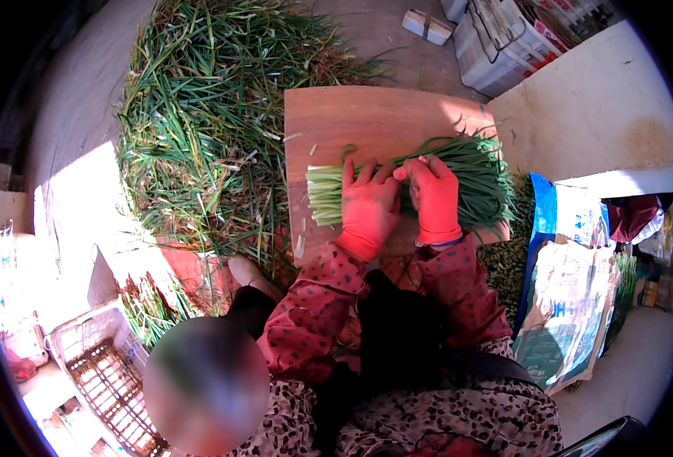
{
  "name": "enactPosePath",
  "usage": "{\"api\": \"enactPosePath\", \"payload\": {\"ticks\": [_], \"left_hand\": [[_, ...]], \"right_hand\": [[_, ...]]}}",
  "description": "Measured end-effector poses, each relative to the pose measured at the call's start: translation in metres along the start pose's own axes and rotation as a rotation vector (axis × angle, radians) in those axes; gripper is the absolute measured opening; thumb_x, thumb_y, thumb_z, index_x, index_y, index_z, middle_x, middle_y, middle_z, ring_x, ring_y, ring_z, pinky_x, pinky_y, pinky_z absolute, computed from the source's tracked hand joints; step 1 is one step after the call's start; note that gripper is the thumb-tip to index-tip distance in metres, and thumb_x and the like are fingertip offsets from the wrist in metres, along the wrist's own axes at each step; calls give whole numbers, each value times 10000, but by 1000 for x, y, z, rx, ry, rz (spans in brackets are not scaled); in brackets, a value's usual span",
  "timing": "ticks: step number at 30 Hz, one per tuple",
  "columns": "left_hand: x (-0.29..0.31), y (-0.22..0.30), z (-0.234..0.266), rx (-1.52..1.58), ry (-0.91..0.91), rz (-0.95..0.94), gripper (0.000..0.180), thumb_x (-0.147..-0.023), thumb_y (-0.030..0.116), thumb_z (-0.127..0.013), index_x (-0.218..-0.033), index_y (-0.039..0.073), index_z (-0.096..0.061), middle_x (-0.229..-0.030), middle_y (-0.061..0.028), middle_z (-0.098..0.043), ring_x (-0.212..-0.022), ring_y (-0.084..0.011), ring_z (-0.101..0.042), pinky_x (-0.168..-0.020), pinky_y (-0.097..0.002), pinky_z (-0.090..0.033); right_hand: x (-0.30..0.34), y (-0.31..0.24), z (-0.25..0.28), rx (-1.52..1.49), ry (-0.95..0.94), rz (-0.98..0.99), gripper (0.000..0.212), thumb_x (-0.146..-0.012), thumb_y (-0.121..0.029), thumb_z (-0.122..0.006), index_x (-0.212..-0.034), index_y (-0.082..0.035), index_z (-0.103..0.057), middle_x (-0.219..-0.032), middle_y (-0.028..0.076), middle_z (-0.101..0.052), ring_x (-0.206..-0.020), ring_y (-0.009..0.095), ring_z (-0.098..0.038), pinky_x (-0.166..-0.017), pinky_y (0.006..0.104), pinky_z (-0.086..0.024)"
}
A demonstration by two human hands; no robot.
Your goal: The person bundles green onions together by hand and ties them with a red string. Then the person sorts individual green onions while sitting on the floor, stripping off outer layers and roots.
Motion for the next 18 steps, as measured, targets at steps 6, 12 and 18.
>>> {"api": "enactPosePath", "payload": {"ticks": [6,12,18], "left_hand": [[-15,-10,2,-32,-251,-45,756,-622,426,-752,-1154,-48,-497,-1209,-171,-526,-1167,-315,-469,-999,-506,-331],[-16,-8,-30,-323,-366,-206,489,-680,338,-657,-999,2,-501,-1009,-157,-524,-927,-327,-493,-764,-404,-420],[-13,-55,-55,-600,-350,-118,325,-694,297,-623,-863,40,-518,-872,-118,-582,-858,-288,-560,-723,-385,-428]], "right_hand": [[-5,-53,-19,448,11,827,180,-892,-115,-526,-785,3,-610,-703,41,-609,-585,142,-583,-568,282,-457],[-31,1,-44,-303,-159,108,164,-904,-94,-502,-829,20,-593,-686,79,-604,-507,136,-541,-486,248,-437],[42,61,-47,-235,-130,31,162,-904,-124,-522,-856,11,-598,-662,57,-572,-451,107,-454,-436,250,-360]]}}
Point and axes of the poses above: each hand's wrist, its own x-axis away from the middle knuckle, its own z-axis out of the back of the hand, y = z × x, the point moved 9 cm from there along -x, towards the middle knuckle
